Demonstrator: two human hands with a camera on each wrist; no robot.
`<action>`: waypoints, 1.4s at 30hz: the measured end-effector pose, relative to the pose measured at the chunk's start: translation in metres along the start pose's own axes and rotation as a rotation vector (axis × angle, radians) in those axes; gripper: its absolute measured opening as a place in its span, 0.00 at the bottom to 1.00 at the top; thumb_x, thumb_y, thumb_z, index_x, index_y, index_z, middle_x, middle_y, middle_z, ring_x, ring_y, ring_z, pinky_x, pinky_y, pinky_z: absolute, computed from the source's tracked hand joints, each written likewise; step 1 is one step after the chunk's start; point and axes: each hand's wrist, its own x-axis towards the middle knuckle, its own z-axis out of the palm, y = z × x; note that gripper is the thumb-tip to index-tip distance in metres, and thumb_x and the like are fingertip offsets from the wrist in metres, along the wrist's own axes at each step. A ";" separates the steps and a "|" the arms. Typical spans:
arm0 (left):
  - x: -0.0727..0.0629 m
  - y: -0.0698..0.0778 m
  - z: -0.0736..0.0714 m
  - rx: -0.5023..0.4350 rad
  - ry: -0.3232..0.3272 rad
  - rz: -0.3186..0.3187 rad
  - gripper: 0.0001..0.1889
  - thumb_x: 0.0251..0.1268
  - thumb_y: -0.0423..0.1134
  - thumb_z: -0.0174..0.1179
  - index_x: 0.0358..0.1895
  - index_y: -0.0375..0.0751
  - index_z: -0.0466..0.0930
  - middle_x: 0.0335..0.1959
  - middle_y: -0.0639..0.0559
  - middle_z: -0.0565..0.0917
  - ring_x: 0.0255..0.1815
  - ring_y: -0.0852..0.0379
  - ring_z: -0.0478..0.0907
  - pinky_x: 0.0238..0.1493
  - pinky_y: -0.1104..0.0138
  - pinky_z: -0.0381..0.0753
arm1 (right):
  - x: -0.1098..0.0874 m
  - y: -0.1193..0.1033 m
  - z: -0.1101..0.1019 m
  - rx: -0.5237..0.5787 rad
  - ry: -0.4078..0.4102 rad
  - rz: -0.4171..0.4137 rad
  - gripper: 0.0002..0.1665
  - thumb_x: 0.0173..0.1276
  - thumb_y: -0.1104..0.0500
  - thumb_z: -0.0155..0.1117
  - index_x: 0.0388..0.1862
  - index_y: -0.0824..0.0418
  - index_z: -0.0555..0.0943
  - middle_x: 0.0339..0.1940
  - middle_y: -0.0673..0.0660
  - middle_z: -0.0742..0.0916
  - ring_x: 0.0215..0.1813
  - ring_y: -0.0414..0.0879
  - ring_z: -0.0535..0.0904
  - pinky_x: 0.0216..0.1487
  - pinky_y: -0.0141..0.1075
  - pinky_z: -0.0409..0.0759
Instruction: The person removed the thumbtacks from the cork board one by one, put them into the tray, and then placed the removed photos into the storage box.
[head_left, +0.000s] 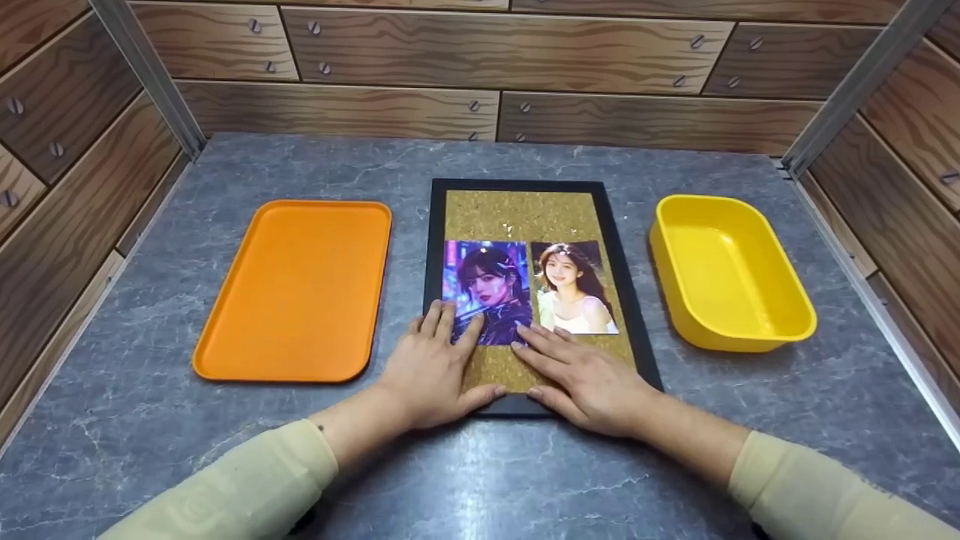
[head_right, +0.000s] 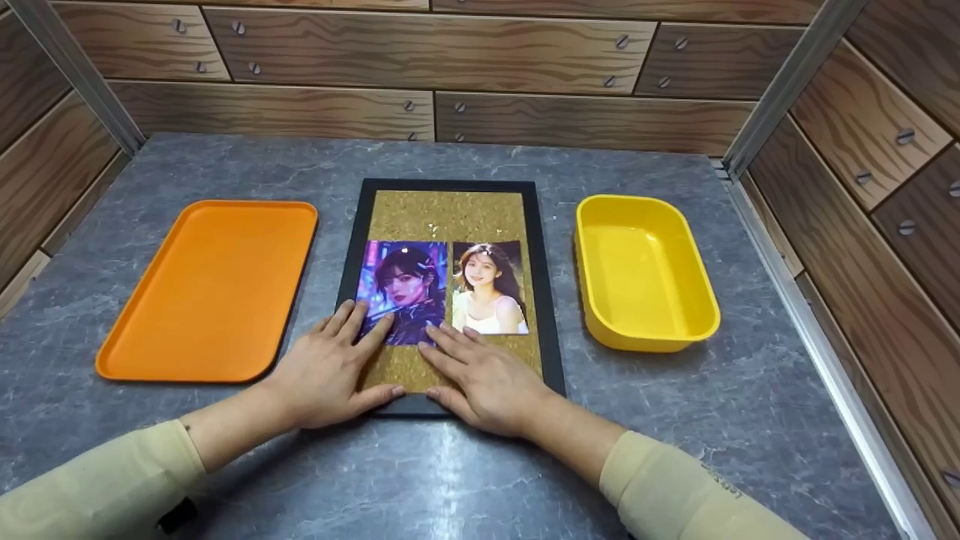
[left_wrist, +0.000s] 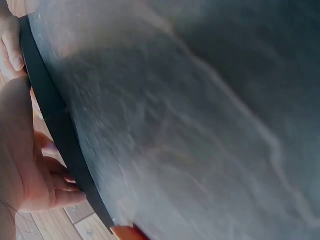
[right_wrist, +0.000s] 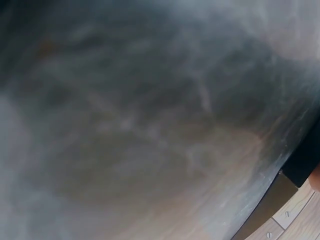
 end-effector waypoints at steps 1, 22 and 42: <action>0.000 -0.002 0.000 -0.010 -0.003 0.004 0.55 0.71 0.82 0.38 0.86 0.41 0.56 0.81 0.24 0.58 0.81 0.28 0.58 0.72 0.39 0.70 | 0.000 0.000 0.000 0.004 -0.005 0.004 0.35 0.86 0.43 0.53 0.83 0.59 0.68 0.85 0.60 0.66 0.84 0.56 0.61 0.81 0.54 0.61; 0.029 -0.061 -0.041 -0.422 0.194 0.154 0.43 0.73 0.65 0.63 0.79 0.38 0.69 0.68 0.38 0.81 0.62 0.39 0.83 0.71 0.47 0.75 | 0.000 0.001 -0.001 0.034 -0.031 0.030 0.36 0.85 0.42 0.53 0.84 0.58 0.67 0.86 0.59 0.64 0.84 0.57 0.59 0.82 0.54 0.59; 0.102 -0.086 -0.047 -0.947 0.171 0.006 0.30 0.69 0.49 0.73 0.66 0.32 0.83 0.54 0.44 0.90 0.54 0.53 0.87 0.59 0.60 0.85 | -0.001 0.001 0.001 0.045 -0.018 0.021 0.36 0.85 0.42 0.53 0.83 0.58 0.67 0.86 0.59 0.65 0.84 0.56 0.60 0.81 0.53 0.60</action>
